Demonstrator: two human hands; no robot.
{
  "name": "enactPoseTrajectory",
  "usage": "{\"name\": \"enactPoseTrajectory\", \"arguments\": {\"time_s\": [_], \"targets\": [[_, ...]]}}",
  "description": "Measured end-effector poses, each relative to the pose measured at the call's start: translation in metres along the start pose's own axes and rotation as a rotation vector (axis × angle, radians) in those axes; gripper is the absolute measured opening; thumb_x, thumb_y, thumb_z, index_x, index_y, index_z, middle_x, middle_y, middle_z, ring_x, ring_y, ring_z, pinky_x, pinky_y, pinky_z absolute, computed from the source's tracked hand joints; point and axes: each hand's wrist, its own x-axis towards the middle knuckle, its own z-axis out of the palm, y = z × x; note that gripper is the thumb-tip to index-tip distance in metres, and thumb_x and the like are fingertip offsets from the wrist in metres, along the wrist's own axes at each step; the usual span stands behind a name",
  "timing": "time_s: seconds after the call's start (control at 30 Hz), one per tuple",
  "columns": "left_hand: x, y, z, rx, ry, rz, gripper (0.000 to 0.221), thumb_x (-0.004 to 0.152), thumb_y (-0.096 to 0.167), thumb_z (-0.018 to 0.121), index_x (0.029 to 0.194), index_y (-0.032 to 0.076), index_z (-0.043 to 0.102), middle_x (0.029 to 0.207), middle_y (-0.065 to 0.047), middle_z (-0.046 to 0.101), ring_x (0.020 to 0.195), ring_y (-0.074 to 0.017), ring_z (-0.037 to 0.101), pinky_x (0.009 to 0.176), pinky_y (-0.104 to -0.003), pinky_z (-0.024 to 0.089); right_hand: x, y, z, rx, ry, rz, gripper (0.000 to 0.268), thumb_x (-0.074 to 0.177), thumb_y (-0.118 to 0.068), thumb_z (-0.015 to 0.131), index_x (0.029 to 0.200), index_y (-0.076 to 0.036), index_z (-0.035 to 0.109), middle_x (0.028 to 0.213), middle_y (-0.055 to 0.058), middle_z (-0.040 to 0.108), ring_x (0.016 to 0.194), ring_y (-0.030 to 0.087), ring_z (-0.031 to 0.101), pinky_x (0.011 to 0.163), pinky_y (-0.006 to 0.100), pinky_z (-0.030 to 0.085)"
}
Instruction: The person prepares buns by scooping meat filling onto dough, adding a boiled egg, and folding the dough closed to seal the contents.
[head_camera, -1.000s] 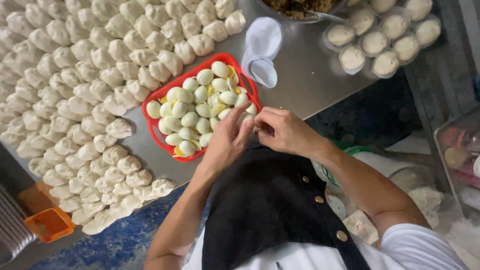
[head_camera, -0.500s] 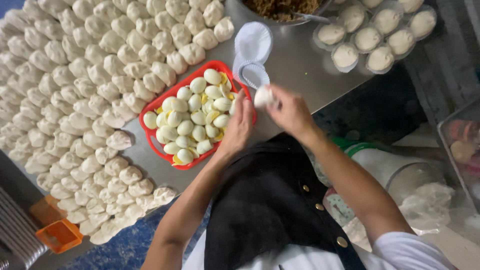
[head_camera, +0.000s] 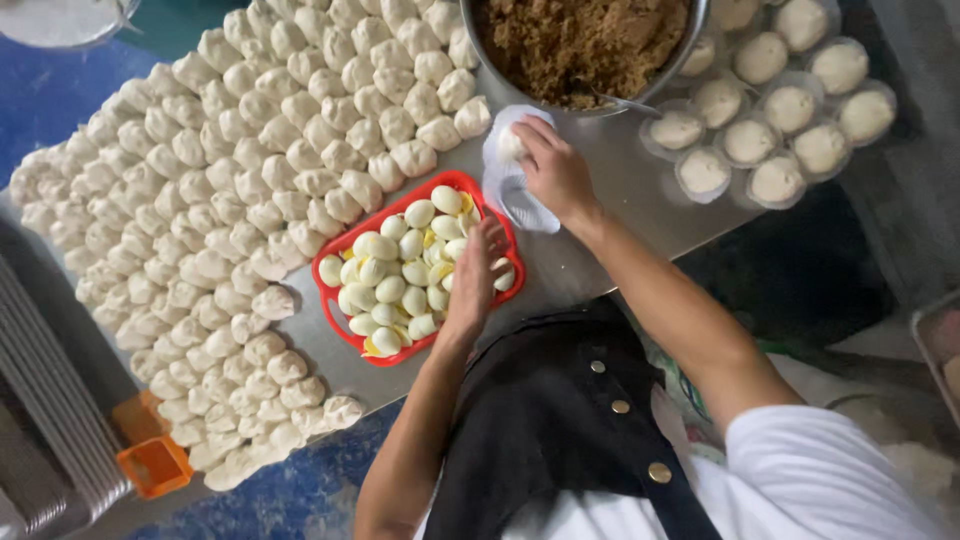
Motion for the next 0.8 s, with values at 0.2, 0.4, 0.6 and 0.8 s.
{"name": "enactPoseTrajectory", "arguments": {"time_s": [0.2,0.4,0.6,0.8], "targets": [[0.047,0.001,0.002,-0.493,-0.058,0.098,0.085,0.109,0.066,0.032,0.165,0.003,0.026,0.157,-0.022,0.042,0.140,-0.0320,0.047,0.117,-0.046,0.040,-0.026,-0.066,-0.042,0.693,-0.225,0.257,0.044,0.092,-0.004,0.074,0.135,-0.006,0.065,0.123,0.015,0.073,0.109,0.014,0.070,0.096,0.033,0.059],[0.064,-0.003,0.032,-0.226,-0.213,-0.068,0.093,0.099,0.074,0.034,0.167,0.013,0.021,0.164,-0.017,0.032,0.144,-0.0345,0.041,0.117,-0.054,0.033,-0.068,-0.040,-0.092,0.570,-0.142,0.445,0.050,0.088,-0.010,0.082,0.134,-0.007,0.064,0.114,0.012,0.076,0.101,0.016,0.073,0.089,0.033,0.060],[0.060,0.003,0.031,-0.095,-0.175,-0.175,0.087,0.096,0.073,0.034,0.163,0.018,0.025,0.163,-0.014,0.039,0.139,-0.0343,0.051,0.110,-0.053,0.043,-0.140,0.037,-0.159,-0.035,0.199,0.947,0.059,0.089,-0.014,0.079,0.142,-0.010,0.055,0.105,0.018,0.077,0.093,0.031,0.077,0.084,0.038,0.058],[0.041,0.005,0.013,-0.027,-0.089,-0.168,0.085,0.099,0.070,0.034,0.156,0.007,0.038,0.148,-0.017,0.053,0.121,-0.0299,0.060,0.097,-0.046,0.051,-0.173,0.123,-0.152,-0.425,0.275,0.525,0.061,0.084,-0.008,0.085,0.137,-0.003,0.056,0.129,0.024,0.066,0.118,0.043,0.066,0.098,0.046,0.055]]}}
